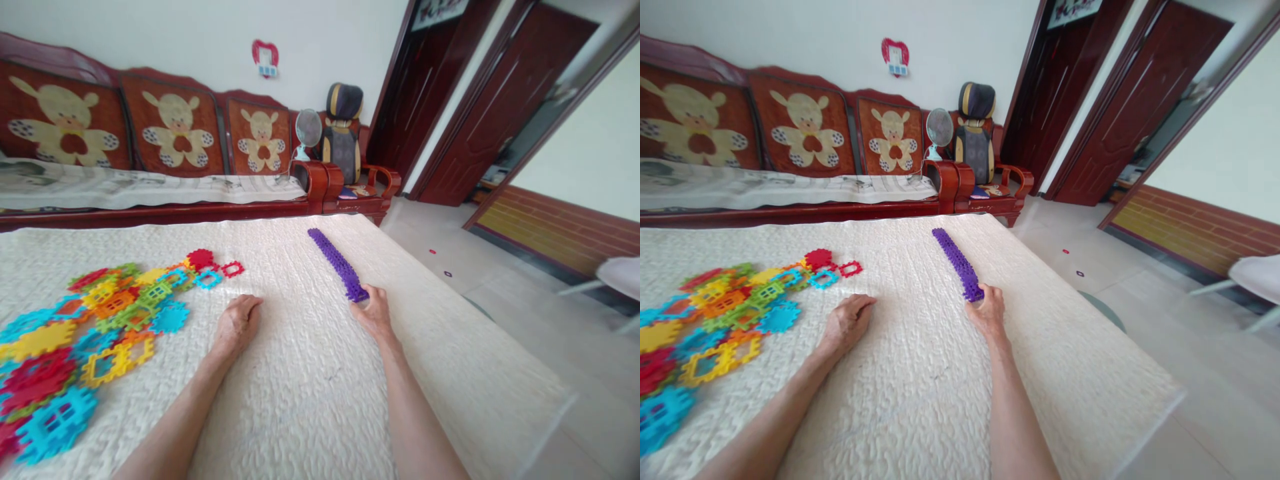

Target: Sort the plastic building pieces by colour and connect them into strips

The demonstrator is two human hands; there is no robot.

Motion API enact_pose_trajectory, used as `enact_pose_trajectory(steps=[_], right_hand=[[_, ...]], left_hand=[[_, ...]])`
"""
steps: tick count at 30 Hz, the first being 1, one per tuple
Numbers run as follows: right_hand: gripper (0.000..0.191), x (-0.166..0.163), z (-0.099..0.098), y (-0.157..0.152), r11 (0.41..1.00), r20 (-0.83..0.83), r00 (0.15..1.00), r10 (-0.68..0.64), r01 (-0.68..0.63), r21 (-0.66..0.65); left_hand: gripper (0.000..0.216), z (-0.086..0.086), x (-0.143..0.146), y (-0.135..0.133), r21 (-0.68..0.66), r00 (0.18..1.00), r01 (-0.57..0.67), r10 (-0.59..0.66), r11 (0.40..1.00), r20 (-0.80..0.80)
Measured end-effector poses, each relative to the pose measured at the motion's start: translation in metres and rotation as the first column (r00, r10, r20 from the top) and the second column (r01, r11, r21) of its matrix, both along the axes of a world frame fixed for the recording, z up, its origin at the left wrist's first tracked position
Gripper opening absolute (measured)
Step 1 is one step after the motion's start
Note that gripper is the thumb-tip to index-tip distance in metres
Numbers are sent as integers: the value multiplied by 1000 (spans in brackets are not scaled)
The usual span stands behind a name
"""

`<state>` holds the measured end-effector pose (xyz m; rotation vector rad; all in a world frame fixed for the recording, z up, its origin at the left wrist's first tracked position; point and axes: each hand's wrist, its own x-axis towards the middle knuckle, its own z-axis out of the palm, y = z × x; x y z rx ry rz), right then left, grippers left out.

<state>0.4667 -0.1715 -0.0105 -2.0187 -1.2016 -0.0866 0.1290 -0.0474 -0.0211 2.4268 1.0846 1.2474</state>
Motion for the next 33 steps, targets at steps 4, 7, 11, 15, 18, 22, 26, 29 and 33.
enact_pose_trajectory(steps=[4,7,11,15,18,22,26,29,33], right_hand=[[60,3,-7,4,1000,109,994,1,1,-22],[59,8,-11,6,998,166,986,-11,21,-61],[55,3,-3,8,997,250,968,-7,-13,77],[41,-26,10,17,923,298,944,142,-235,304],[31,-49,9,26,858,288,875,390,-459,229],[27,-55,-1,36,836,259,822,507,-542,81],[30,-49,-5,40,857,248,833,495,-515,22],[31,-48,-4,41,868,238,843,482,-496,-1],[34,-50,-4,42,870,215,848,484,-492,-19]], left_hand=[[26,2,2,-3,-22,1000,-12,12,1000,-7],[27,4,3,-4,-53,1000,-15,14,998,-25],[27,6,4,-6,-87,999,-27,25,996,-24],[27,9,5,-8,-119,1000,-13,10,993,-24],[28,10,5,-8,-128,1000,-1,-1,992,-17],[27,9,5,-6,-134,999,-8,4,991,-33],[27,8,6,-6,-136,999,-9,3,991,-45],[28,7,7,-5,-167,1000,1,-5,986,-27],[29,7,7,-4,-214,1000,3,-1,977,6]])
